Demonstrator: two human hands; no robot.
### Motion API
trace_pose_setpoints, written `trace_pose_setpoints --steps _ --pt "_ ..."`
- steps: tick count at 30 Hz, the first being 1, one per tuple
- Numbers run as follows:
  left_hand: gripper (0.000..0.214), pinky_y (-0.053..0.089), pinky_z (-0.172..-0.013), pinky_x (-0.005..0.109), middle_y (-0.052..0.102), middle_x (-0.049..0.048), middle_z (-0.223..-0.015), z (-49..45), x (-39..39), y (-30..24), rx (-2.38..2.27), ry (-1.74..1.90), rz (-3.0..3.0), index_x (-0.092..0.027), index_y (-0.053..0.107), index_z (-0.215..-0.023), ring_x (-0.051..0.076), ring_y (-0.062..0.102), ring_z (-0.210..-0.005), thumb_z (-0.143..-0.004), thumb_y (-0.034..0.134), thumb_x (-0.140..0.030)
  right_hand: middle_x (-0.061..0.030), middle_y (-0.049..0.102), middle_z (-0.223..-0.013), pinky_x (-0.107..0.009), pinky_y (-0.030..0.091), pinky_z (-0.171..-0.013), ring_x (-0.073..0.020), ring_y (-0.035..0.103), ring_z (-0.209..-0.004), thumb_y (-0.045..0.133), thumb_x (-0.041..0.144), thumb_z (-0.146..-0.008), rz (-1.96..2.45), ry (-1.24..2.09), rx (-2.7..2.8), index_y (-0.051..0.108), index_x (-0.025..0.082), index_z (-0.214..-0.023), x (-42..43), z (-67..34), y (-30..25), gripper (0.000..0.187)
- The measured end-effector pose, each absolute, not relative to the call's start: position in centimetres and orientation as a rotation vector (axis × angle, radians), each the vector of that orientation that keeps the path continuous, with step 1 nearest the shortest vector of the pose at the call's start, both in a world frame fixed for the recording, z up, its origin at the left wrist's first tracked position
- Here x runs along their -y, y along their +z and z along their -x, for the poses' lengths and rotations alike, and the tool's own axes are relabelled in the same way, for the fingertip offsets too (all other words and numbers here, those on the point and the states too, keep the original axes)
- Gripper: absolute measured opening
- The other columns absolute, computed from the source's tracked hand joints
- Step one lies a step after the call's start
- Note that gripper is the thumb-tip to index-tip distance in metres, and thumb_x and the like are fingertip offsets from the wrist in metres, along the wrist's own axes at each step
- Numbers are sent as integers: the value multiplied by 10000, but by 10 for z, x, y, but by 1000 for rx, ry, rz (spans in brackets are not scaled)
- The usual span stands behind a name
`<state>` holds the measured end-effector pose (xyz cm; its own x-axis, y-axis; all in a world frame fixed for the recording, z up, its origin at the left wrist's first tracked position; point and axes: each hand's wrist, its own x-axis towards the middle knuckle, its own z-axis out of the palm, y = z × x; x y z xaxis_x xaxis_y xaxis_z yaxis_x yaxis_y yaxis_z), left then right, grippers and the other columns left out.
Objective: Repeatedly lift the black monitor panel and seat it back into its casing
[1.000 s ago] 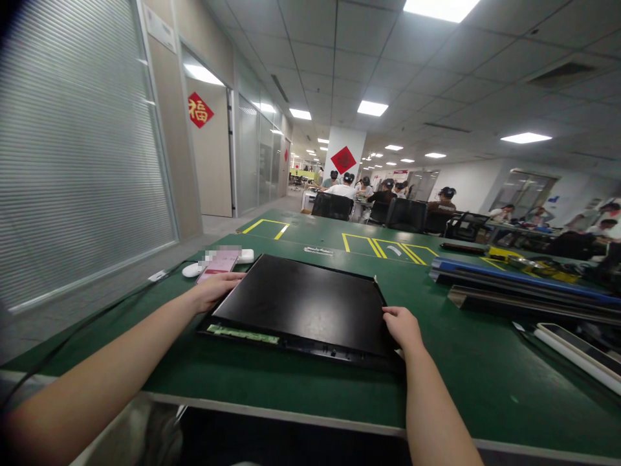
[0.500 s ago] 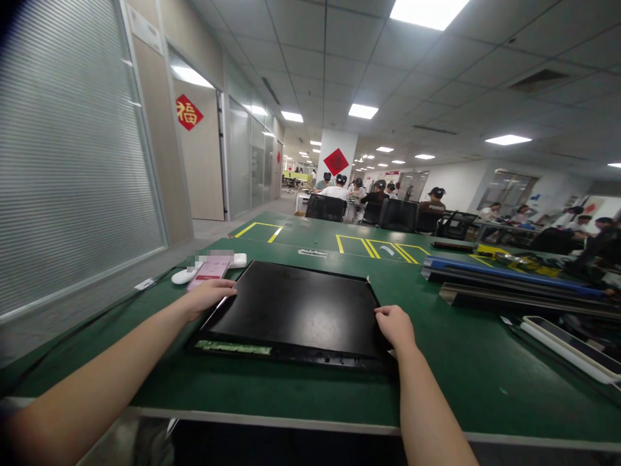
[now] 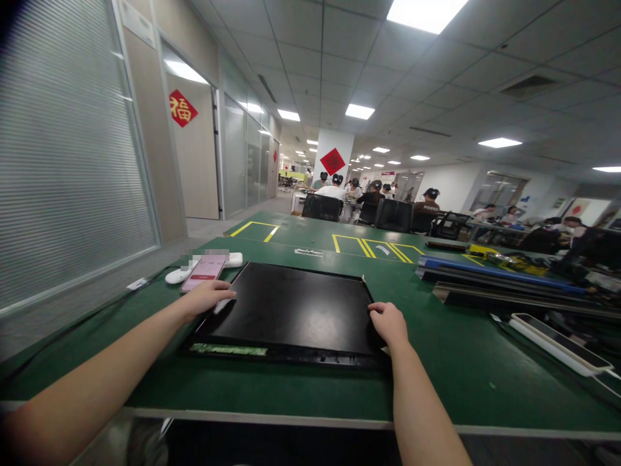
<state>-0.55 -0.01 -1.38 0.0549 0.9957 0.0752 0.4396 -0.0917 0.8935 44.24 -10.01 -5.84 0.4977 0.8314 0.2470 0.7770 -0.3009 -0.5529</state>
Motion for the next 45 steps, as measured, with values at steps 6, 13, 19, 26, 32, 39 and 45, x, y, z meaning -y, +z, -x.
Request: trace_pose_setpoints --steps 6,13,19,26,32,39,45 --pt "248 506 -587 288 739 72 -696 4 0 -13 -1321 1020 -1447 -153 738 -759 264 689 -704 -547 829 -243 -43 709 -1011 -322 476 -859 -222 636 -971 531 257 -728 2116 130 1292 749 250 -1004 97 -445 -63 351" --pt "500 573 -639 304 758 96 -900 -1 10 -4 -950 1064 -1182 -160 661 -1064 236 725 -731 -607 844 -247 -47 700 -959 -281 469 -771 -197 635 -896 490 208 -732 2130 122 1283 712 227 -1098 95 -447 -63 428" --pt "645 596 -664 332 761 82 -876 0 6 -5 -811 1084 -1154 -160 589 -1165 240 733 -723 -579 860 -170 -65 705 -995 -293 474 -814 -211 639 -940 450 317 -811 2117 156 1241 658 190 -1206 94 -446 -62 464" --pt "740 598 -745 368 763 58 -939 -1 8 -3 -722 1138 -1176 -187 558 -1254 259 732 -825 -573 847 -184 -98 709 -1105 -328 485 -878 -255 629 -1074 510 418 -800 1989 265 1088 740 181 -987 92 -452 -64 379" --pt "747 587 -802 353 767 52 -965 4 -5 -3 -788 1280 -1159 -194 604 -1217 282 712 -941 -516 859 -240 -91 720 -1071 -340 535 -792 -267 665 -989 614 437 -704 1506 508 870 704 164 -1072 97 -447 -48 467" --pt "615 581 -778 356 769 65 -955 6 -5 1 -813 1262 -1142 -186 699 -1104 312 709 -936 -515 841 -293 -88 738 -919 -417 546 -814 -312 675 -946 559 556 -745 1290 836 862 708 188 -1017 118 -437 -29 480" --pt "475 567 -666 326 761 87 -927 2 6 2 -918 1138 -1135 -192 717 -1040 282 715 -847 -648 752 -457 -94 727 -788 -413 560 -788 -313 682 -888 573 502 -720 1308 852 760 676 196 -755 121 -444 -33 325"
